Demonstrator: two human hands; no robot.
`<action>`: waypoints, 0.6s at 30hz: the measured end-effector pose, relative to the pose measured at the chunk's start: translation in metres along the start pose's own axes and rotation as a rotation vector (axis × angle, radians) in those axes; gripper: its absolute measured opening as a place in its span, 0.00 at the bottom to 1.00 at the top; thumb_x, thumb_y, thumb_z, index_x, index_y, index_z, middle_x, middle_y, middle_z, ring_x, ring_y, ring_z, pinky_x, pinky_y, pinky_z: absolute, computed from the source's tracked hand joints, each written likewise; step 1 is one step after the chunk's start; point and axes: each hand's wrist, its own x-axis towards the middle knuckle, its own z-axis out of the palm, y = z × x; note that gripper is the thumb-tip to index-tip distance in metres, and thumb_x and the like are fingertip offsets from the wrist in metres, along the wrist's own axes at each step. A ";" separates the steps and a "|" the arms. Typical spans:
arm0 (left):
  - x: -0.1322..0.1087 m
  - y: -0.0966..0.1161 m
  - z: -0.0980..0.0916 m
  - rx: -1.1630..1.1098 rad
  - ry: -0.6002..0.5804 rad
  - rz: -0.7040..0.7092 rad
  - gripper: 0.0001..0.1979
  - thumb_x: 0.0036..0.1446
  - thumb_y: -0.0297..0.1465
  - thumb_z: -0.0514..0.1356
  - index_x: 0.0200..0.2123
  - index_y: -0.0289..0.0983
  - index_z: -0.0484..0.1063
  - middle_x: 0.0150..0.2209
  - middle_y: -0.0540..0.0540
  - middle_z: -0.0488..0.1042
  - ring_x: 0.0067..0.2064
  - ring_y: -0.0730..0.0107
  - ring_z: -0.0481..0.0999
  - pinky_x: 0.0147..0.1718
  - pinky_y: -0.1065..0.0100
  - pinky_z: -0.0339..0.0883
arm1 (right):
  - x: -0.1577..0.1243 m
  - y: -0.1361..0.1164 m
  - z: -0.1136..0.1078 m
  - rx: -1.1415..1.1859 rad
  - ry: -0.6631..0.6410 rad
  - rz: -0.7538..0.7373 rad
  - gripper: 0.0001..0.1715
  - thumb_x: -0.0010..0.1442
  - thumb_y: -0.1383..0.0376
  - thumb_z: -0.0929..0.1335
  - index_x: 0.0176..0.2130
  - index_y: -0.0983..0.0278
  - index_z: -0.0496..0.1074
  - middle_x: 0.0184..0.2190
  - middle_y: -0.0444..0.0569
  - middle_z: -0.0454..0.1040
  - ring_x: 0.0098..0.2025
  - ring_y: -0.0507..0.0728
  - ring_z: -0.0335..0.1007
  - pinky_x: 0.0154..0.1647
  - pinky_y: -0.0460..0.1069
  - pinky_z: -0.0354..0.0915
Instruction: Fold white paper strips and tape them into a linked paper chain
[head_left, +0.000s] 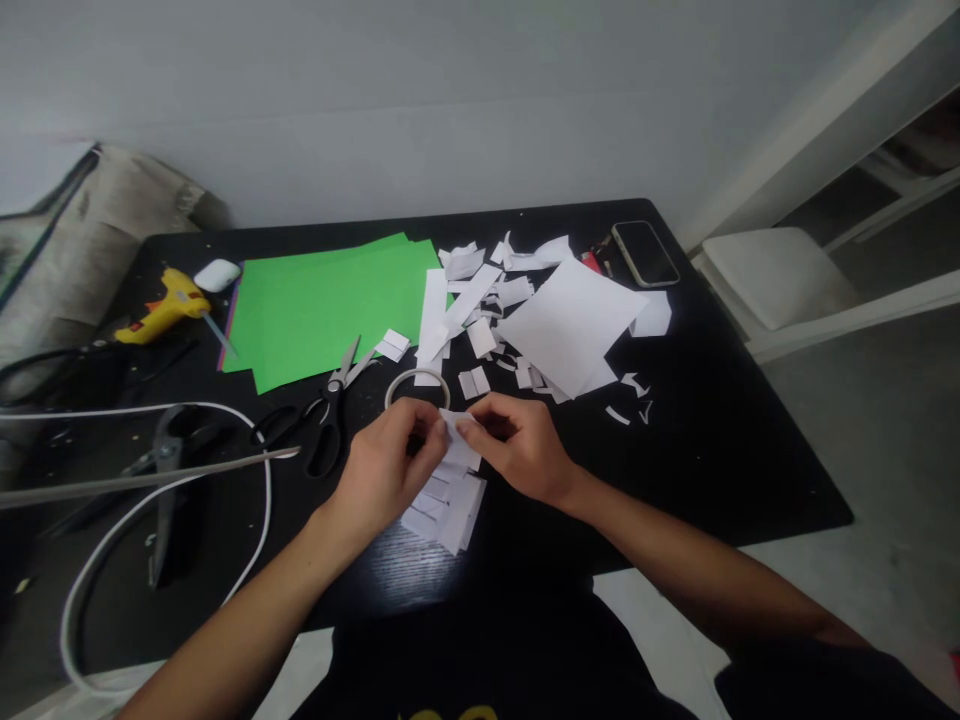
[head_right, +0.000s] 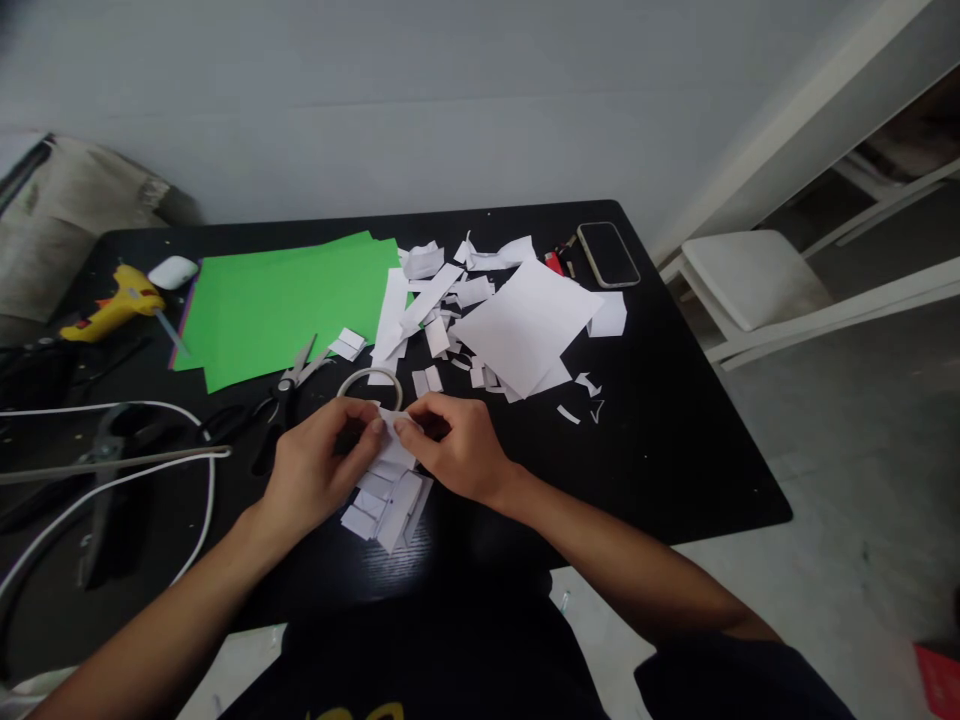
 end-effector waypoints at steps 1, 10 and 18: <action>-0.001 0.000 0.001 -0.002 0.004 -0.011 0.01 0.68 0.28 0.61 0.40 0.36 0.71 0.33 0.50 0.78 0.31 0.76 0.77 0.29 0.77 0.70 | 0.000 0.000 0.000 0.003 0.003 0.004 0.10 0.63 0.60 0.73 0.32 0.63 0.77 0.27 0.45 0.76 0.28 0.52 0.71 0.30 0.48 0.67; -0.003 -0.001 0.003 -0.043 0.032 -0.056 0.02 0.67 0.29 0.62 0.40 0.37 0.73 0.33 0.50 0.79 0.30 0.77 0.77 0.30 0.77 0.71 | 0.000 -0.004 -0.001 0.026 0.023 0.037 0.11 0.62 0.60 0.73 0.31 0.64 0.76 0.26 0.44 0.75 0.27 0.51 0.69 0.29 0.47 0.65; -0.003 0.001 0.003 -0.100 0.058 -0.100 0.02 0.67 0.28 0.62 0.39 0.37 0.73 0.30 0.52 0.77 0.27 0.79 0.75 0.27 0.78 0.69 | 0.001 -0.005 0.000 0.042 0.039 0.054 0.11 0.61 0.60 0.74 0.30 0.64 0.76 0.26 0.43 0.74 0.27 0.51 0.68 0.28 0.47 0.65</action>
